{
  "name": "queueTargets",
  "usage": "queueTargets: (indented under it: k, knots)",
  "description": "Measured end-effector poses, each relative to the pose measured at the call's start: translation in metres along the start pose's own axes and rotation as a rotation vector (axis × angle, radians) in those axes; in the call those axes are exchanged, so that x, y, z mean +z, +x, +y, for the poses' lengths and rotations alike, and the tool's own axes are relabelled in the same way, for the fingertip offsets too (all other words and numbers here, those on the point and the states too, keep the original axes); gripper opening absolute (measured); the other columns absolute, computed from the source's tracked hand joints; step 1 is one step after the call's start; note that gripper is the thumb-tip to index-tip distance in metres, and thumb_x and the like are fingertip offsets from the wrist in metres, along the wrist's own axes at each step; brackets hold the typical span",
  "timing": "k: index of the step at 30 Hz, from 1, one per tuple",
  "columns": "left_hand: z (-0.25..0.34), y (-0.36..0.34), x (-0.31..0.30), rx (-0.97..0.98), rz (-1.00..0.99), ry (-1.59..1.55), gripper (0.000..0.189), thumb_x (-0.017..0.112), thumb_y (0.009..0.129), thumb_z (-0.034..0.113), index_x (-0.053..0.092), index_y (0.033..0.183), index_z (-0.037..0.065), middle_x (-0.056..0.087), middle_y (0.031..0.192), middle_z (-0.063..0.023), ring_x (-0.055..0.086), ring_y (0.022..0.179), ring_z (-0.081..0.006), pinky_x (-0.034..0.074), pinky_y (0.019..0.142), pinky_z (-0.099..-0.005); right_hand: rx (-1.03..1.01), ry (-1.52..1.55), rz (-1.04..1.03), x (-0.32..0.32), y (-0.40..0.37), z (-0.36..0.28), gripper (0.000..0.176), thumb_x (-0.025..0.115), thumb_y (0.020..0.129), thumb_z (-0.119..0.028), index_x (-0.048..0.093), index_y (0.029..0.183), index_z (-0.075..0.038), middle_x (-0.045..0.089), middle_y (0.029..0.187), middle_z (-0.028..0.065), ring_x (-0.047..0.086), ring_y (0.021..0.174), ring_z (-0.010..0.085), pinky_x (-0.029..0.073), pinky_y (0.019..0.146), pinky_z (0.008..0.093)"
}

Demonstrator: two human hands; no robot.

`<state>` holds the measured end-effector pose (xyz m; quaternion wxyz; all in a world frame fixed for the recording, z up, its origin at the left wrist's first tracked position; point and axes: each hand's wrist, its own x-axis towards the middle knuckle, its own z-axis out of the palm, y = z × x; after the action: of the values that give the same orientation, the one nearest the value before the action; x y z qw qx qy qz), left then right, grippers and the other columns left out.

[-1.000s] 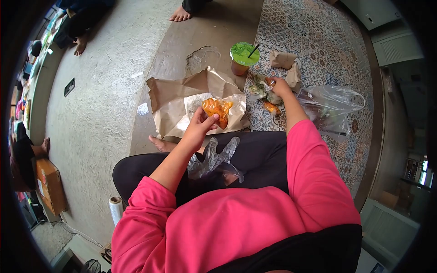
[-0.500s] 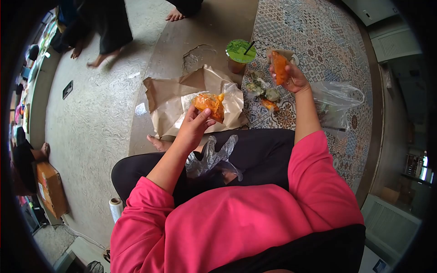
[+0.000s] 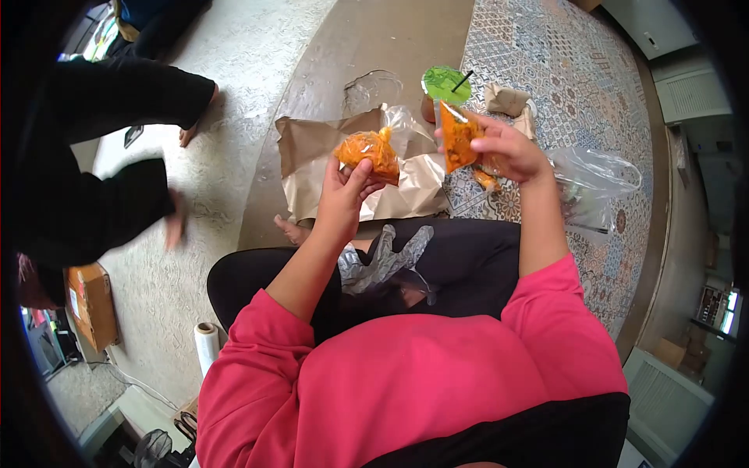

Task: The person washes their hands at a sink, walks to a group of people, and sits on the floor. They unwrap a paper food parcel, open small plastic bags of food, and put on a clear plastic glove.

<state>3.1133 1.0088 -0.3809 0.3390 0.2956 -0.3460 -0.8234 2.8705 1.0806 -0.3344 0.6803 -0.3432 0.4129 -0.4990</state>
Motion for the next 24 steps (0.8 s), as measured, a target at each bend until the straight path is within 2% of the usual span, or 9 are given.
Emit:
queueTargets:
  k: [4,6,9,13,16,17,20,22,24]
  knots:
    - [0.006,-0.003,0.005,0.2,0.058,0.325,0.06,0.05,0.081,0.01,0.009,0.126,0.014,0.049,0.101,-0.0117,0.055,0.081,-0.0163,0.046,0.069,-0.0269,-0.054,-0.176,0.234,0.048,-0.002,0.004,0.054,0.058,0.07,-0.003,0.035,0.119,0.0,0.054,0.096,0.0083,0.053,0.085,0.0127,0.043,0.074,0.0269]
    - [0.007,-0.005,0.007,0.202,0.05,0.279,0.048,0.048,0.082,0.01,0.023,0.122,0.012,0.047,0.104,-0.0099,0.055,0.083,-0.0154,0.046,0.07,-0.0263,-0.108,-0.2,0.305,0.07,-0.001,0.015,0.05,0.061,0.067,-0.001,0.041,0.112,-0.003,0.057,0.089,0.0066,0.055,0.081,0.0136,0.044,0.07,0.0264]
    - [0.002,-0.009,0.005,-0.067,-0.17,0.175,0.023,0.043,0.085,0.019,0.047,0.105,0.008,0.048,0.105,-0.0062,0.052,0.089,-0.0145,0.044,0.075,-0.027,-0.297,-0.667,0.631,0.102,-0.001,0.032,0.03,0.061,0.066,-0.003,0.045,0.091,-0.006,0.057,0.085,0.0093,0.056,0.08,0.0206,0.043,0.069,0.0291]
    - [0.015,-0.028,0.017,-0.253,-0.159,-0.245,0.036,0.042,0.085,0.033,0.044,0.108,0.005,0.048,0.106,-0.0062,0.049,0.094,-0.0153,0.04,0.082,-0.0308,-0.819,-1.357,0.503,0.119,0.003,0.04,0.031,0.057,0.056,0.001,0.052,0.082,-0.015,0.047,0.101,0.0047,0.044,0.098,0.0264,0.036,0.079,0.0373]
    - [0.029,-0.037,0.019,-0.366,-0.307,-0.411,0.04,0.045,0.083,0.035,0.044,0.108,0.003,0.049,0.104,-0.0059,0.048,0.094,-0.014,0.038,0.083,-0.0292,-1.077,-1.547,0.478,0.12,-0.008,0.047,0.032,0.059,0.056,-0.004,0.054,0.082,-0.021,0.045,0.096,0.0001,0.042,0.092,0.0232,0.034,0.078,0.0373]
    - [0.03,-0.038,0.016,-0.3,-0.378,-0.25,0.04,0.047,0.083,0.033,0.044,0.108,0.002,0.049,0.103,-0.006,0.048,0.093,-0.0131,0.038,0.082,-0.0283,-1.096,-1.602,0.482,0.12,-0.011,0.048,0.031,0.06,0.056,-0.009,0.054,0.082,-0.024,0.042,0.09,-0.0012,0.04,0.088,0.0207,0.033,0.076,0.0356]
    - [0.03,-0.043,0.017,-0.217,-0.416,-0.084,0.039,0.049,0.082,0.029,0.044,0.107,0.0,0.051,0.098,-0.0055,0.048,0.09,-0.0106,0.038,0.078,-0.0248,-1.104,-1.585,0.561,0.118,-0.01,0.046,0.035,0.059,0.056,-0.005,0.054,0.084,-0.024,0.042,0.092,0.0016,0.041,0.088,0.0216,0.033,0.076,0.0358]
    - [0.034,-0.048,0.021,-0.121,-0.239,-0.039,0.037,0.049,0.083,0.027,0.044,0.107,0.0,0.053,0.094,-0.0045,0.05,0.087,-0.0102,0.039,0.075,-0.0232,-1.14,-1.525,0.574,0.119,-0.01,0.046,0.038,0.057,0.058,0.001,0.052,0.09,-0.018,0.041,0.095,0.0055,0.041,0.088,0.0227,0.034,0.075,0.034]
    - [0.034,-0.047,0.019,-0.082,-0.22,-0.05,0.038,0.047,0.084,0.027,0.043,0.108,-0.001,0.05,0.101,-0.0076,0.048,0.093,-0.0143,0.037,0.081,-0.0278,-0.939,-0.929,0.875,0.127,-0.014,0.047,0.037,0.053,0.064,0.005,0.047,0.097,-0.011,0.039,0.098,0.0073,0.04,0.091,0.021,0.034,0.076,0.031]
